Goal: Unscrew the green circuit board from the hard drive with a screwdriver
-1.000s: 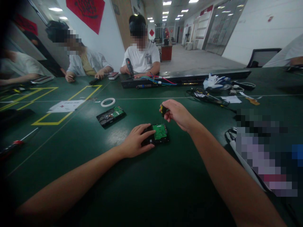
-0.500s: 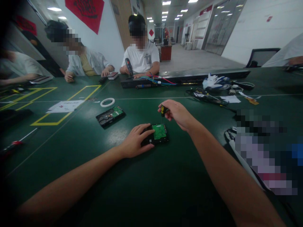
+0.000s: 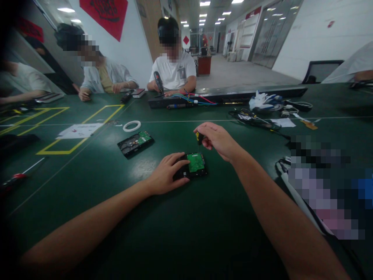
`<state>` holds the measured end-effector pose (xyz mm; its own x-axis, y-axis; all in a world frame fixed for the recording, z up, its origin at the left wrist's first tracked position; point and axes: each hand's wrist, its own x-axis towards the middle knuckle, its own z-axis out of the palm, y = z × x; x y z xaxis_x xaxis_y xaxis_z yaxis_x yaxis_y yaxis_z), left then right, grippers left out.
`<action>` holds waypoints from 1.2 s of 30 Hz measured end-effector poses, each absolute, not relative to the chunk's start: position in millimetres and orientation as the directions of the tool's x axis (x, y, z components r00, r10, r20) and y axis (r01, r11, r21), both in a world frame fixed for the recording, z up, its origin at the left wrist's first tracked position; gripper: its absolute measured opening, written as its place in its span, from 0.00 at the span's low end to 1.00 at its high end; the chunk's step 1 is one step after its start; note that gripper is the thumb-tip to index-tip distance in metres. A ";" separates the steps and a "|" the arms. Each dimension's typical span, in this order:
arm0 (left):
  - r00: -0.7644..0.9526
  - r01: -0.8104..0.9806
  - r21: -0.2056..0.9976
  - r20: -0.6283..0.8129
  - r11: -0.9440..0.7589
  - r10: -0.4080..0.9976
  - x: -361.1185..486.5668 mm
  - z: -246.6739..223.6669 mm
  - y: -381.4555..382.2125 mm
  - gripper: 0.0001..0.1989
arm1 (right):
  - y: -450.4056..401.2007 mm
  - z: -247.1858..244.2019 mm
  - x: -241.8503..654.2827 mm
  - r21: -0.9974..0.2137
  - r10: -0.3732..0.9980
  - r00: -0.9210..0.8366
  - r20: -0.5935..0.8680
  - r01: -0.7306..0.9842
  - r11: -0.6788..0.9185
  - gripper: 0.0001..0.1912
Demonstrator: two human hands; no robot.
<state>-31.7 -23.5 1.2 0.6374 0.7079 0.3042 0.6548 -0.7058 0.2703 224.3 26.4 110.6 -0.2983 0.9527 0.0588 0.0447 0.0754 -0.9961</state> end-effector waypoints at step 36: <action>0.642 0.653 0.265 0.305 -0.710 0.704 -33.1 -0.6 -22.1 0.33 | 29.1 110.1 225.0 -0.998 0.957 -0.287 0.053 0.012 0.059 0.05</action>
<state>-33.1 -22.1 -0.6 0.6418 0.7038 0.3045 0.6526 -0.7098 0.2651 225.0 29.1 110.1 -0.2869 0.9565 0.0527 0.0118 0.0586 -0.9982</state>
